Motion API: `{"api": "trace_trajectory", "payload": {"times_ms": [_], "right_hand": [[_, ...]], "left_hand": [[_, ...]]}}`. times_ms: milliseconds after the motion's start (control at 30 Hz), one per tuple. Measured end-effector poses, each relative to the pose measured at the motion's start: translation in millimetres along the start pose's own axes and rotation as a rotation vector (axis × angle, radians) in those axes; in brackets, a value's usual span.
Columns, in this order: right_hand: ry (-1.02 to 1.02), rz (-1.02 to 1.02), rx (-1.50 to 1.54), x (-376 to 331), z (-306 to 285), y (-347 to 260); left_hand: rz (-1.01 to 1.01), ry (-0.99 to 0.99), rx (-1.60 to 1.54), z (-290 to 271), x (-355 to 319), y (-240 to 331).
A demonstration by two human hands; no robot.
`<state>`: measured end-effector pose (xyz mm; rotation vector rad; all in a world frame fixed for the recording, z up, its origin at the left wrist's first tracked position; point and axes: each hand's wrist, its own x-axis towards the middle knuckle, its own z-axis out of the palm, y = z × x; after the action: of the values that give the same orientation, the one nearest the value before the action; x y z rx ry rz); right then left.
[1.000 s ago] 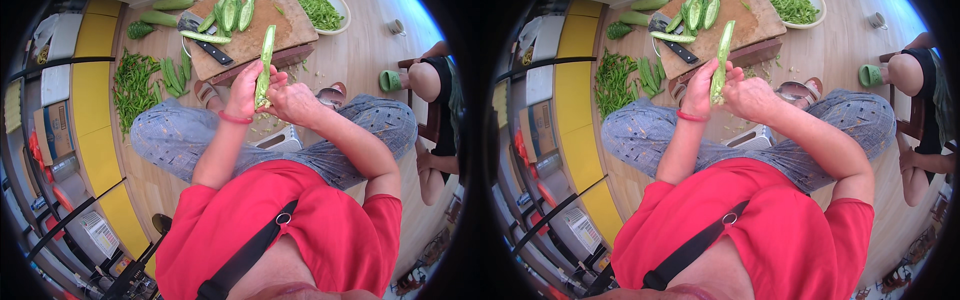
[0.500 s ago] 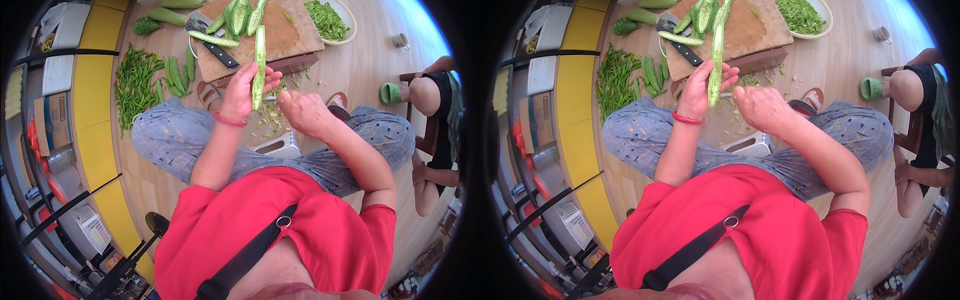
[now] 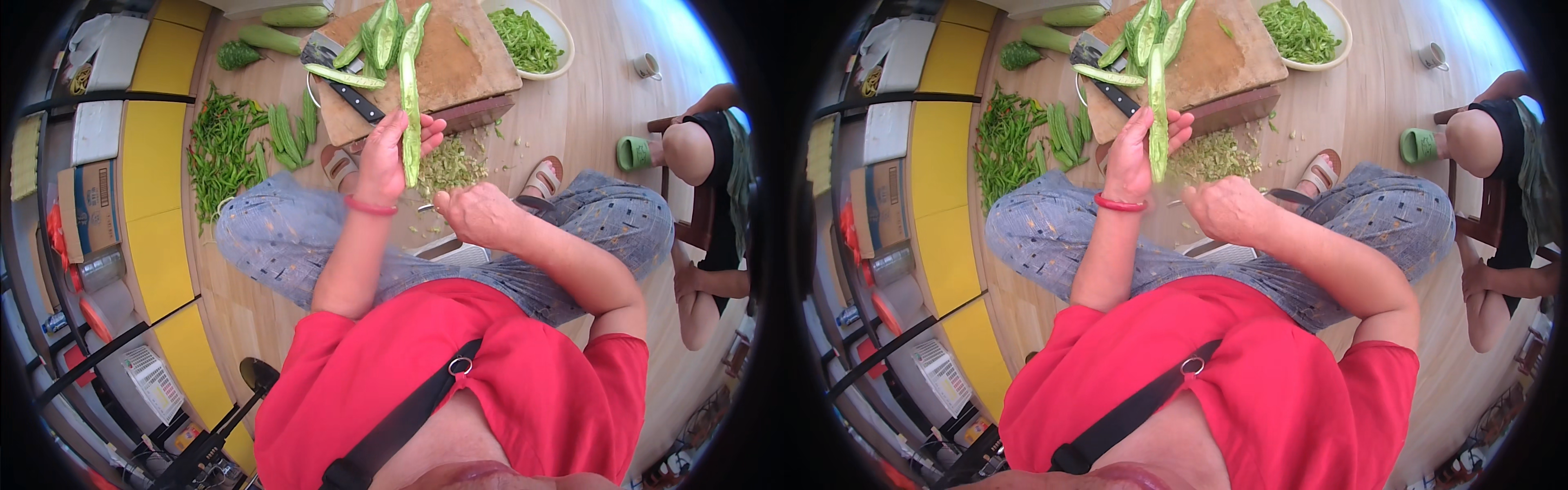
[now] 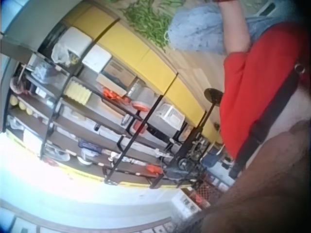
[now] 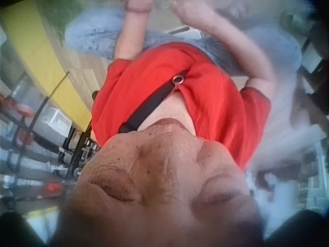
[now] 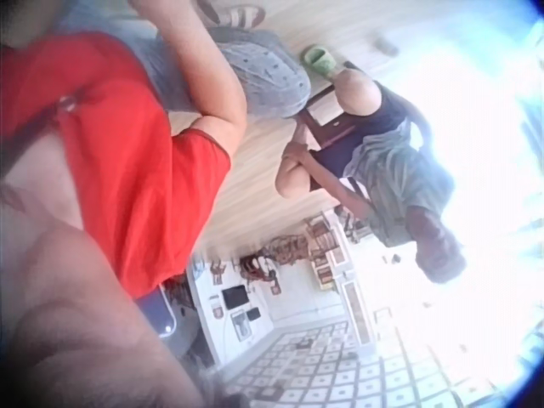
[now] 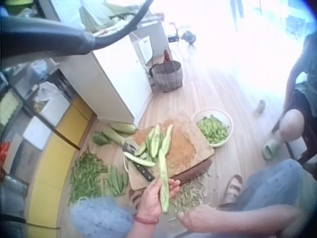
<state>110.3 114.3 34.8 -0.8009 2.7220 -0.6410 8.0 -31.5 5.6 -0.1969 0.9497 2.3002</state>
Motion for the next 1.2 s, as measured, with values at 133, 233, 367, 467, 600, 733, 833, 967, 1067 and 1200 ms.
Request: {"api": "trace_trajectory", "payload": {"times_ms": [133, 233, 367, 467, 600, 733, 833, 967, 1067, 1200], "right_hand": [[0.168, 0.247, 0.022, 8.6, -18.3, 17.2], [0.286, 0.368, -0.004, 17.5, -34.9, 34.1], [0.333, 0.438, -0.084, 23.0, -44.5, 47.3], [0.338, 0.463, -0.124, 23.9, -45.8, 48.3], [0.269, 0.475, -0.091, 24.3, -45.2, 43.7], [0.228, 0.460, -0.057, 23.6, -46.3, 40.2], [0.208, 0.464, -0.029, 23.2, -43.4, 40.2], [0.190, 0.468, -0.002, 22.5, -40.1, 38.5], [0.177, 0.477, 0.001, 20.9, -35.4, 37.6], [0.185, 0.477, 0.008, 20.6, -30.8, 38.5]], "left_hand": [[-0.022, -0.028, 0.108, 0.1, -3.6, -0.5], [-0.056, -0.037, 0.283, 10.4, -11.9, -5.3], [-0.061, -0.090, 0.383, 16.4, -19.2, -8.7], [-0.080, -0.129, 0.352, 22.2, -24.3, -5.7], [-0.075, -0.121, 0.348, 23.0, -26.8, -10.2], [-0.088, -0.093, 0.364, 24.7, -29.4, -12.5], [-0.077, -0.090, 0.366, 23.8, -29.0, -16.1], [-0.061, -0.073, 0.397, 22.5, -28.3, -20.9], [-0.052, -0.053, 0.421, 20.8, -27.3, -25.0], [-0.054, -0.023, 0.424, 22.3, -26.3, -26.4]]}}
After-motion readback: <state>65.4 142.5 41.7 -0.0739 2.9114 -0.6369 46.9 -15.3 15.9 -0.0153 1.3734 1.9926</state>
